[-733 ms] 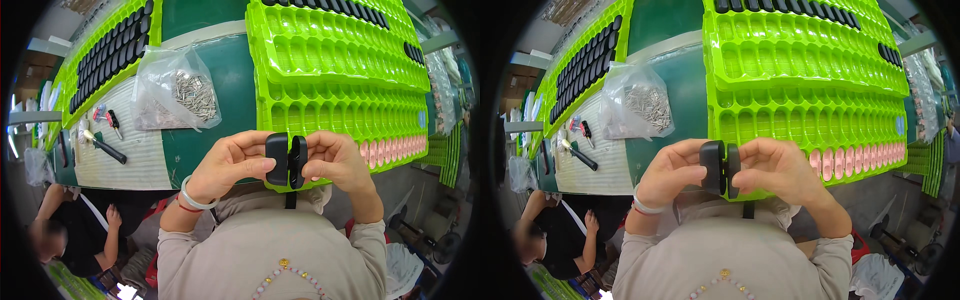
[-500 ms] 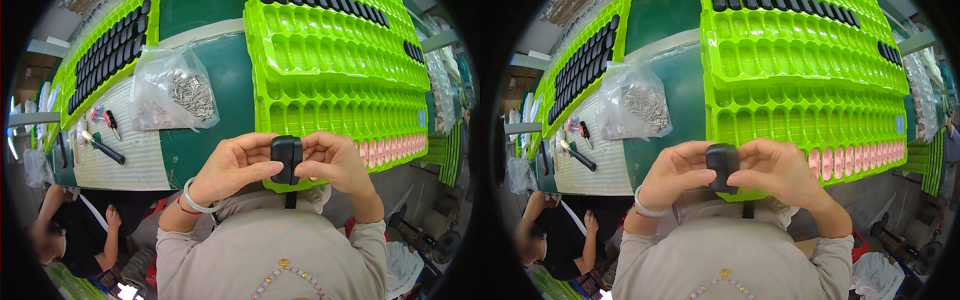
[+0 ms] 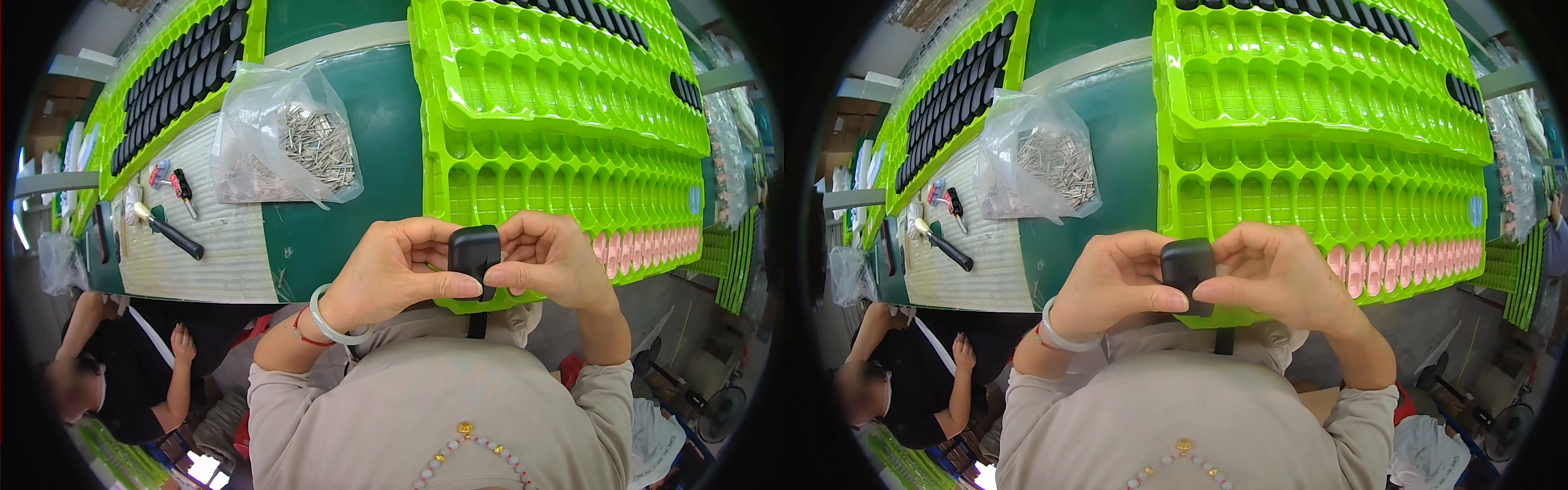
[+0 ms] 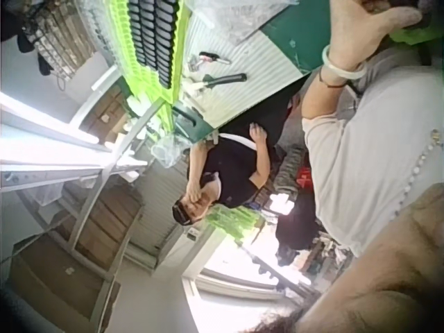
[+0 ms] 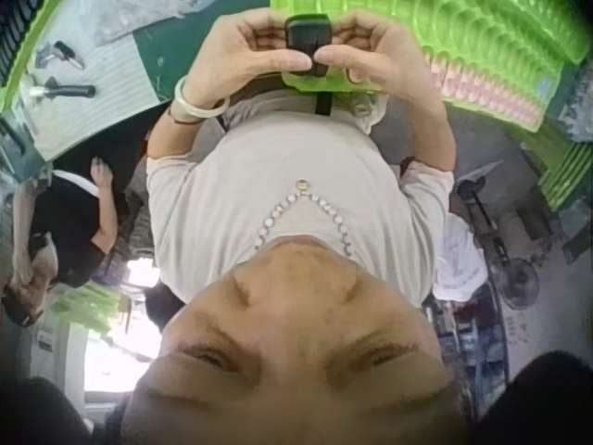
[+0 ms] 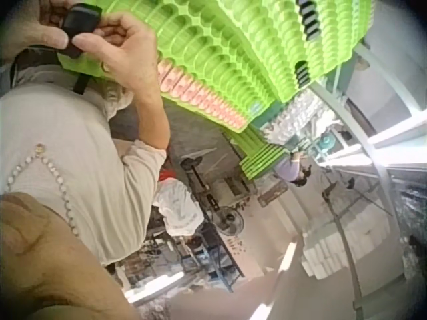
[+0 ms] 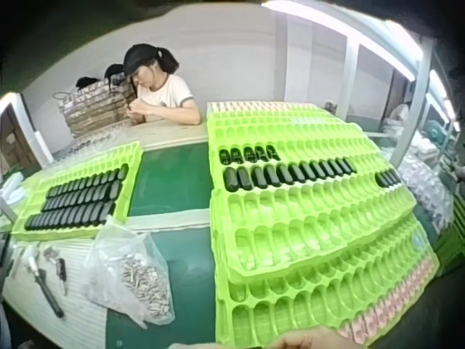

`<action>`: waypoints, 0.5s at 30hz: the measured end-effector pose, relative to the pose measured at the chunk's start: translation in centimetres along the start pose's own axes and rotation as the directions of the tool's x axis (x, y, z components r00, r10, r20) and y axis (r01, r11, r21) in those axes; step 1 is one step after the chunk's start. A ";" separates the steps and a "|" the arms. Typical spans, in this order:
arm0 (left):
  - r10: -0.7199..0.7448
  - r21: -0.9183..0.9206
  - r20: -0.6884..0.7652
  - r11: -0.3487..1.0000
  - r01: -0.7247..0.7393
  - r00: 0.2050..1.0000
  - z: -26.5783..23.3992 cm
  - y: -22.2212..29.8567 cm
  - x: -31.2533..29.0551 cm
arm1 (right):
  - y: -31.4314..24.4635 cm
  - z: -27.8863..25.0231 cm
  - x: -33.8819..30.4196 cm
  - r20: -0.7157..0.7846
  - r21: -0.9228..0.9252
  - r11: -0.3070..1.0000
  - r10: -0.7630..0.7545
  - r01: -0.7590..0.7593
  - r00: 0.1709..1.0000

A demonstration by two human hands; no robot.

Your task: The person assembles small black electronic earbuds by hand. They repeatedly pick up earbud cases and components from a green tray, insert small parts into the cases, and place the finished units back into the tray.

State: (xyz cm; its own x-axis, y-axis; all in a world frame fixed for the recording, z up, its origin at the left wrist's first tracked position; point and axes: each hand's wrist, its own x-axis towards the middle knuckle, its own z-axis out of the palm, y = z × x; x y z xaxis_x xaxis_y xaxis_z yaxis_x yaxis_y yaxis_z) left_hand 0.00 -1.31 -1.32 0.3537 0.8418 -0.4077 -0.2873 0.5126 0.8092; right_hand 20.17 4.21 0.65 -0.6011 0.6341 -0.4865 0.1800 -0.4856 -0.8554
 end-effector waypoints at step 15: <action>-0.201 0.064 -0.014 0.977 0.201 0.980 0.9 1.4 0.7 | 2.4 -1.3 -0.3 0.042 -0.184 0.979 -0.076 0.083 0.996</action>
State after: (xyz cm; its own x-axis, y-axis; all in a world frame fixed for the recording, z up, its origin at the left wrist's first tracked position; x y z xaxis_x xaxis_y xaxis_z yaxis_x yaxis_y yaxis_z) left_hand 0.66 -0.19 -0.10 0.3916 0.7241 -0.5677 -0.1527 0.6595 0.7360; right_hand 21.81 3.68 -1.50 -0.6455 0.6432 -0.4119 0.2700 -0.3123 -0.9108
